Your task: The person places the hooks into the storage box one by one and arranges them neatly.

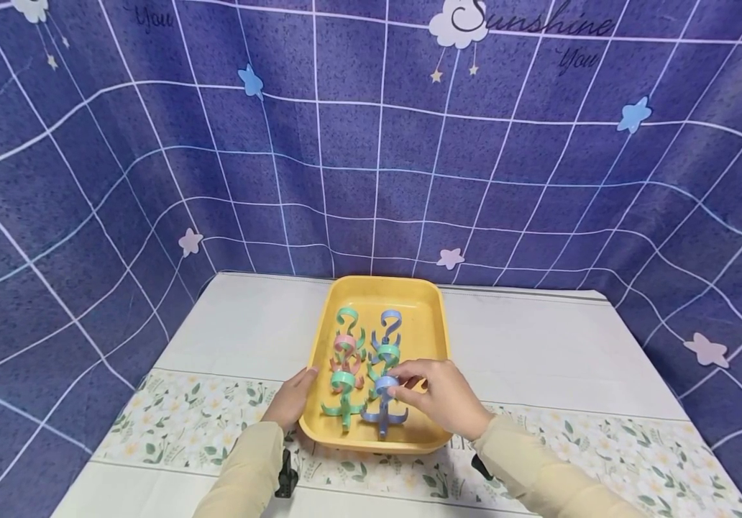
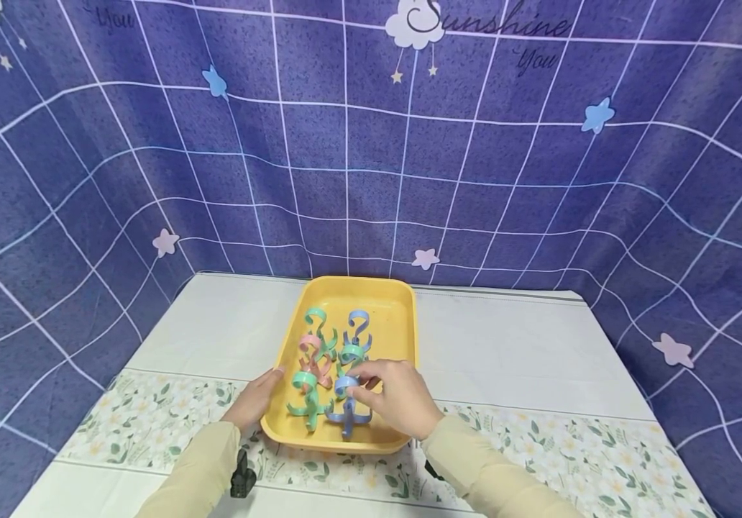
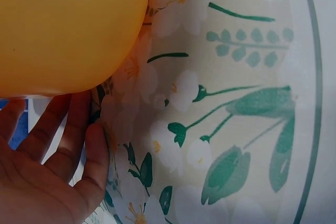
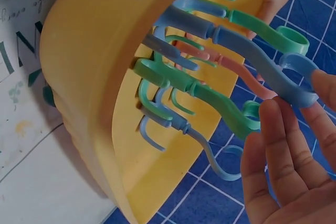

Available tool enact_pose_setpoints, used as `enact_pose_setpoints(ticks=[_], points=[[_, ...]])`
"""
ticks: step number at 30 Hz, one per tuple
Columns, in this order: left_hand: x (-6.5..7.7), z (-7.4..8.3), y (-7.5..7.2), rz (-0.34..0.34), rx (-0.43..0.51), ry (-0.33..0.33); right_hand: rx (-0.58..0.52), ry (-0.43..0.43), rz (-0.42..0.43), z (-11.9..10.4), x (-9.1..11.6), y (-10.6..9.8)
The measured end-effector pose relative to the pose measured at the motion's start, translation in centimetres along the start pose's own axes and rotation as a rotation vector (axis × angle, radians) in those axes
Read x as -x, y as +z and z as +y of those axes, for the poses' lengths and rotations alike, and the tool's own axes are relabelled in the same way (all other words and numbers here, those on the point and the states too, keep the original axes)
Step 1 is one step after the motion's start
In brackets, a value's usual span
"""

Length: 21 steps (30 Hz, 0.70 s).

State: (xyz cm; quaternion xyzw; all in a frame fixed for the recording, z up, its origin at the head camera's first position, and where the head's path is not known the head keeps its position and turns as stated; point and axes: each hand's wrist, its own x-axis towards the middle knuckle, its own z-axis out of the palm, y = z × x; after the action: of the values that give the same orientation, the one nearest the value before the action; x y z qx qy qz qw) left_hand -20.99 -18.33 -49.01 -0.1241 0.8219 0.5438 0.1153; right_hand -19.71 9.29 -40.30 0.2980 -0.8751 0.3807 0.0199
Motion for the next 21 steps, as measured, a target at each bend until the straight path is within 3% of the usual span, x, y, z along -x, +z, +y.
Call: enact_pose_setpoints(ticks=[21], points=[[0.09,0.17,-0.02,-0.001,0.005,0.0,-0.002,0.034,0.022,0.51,0.3,1.04]])
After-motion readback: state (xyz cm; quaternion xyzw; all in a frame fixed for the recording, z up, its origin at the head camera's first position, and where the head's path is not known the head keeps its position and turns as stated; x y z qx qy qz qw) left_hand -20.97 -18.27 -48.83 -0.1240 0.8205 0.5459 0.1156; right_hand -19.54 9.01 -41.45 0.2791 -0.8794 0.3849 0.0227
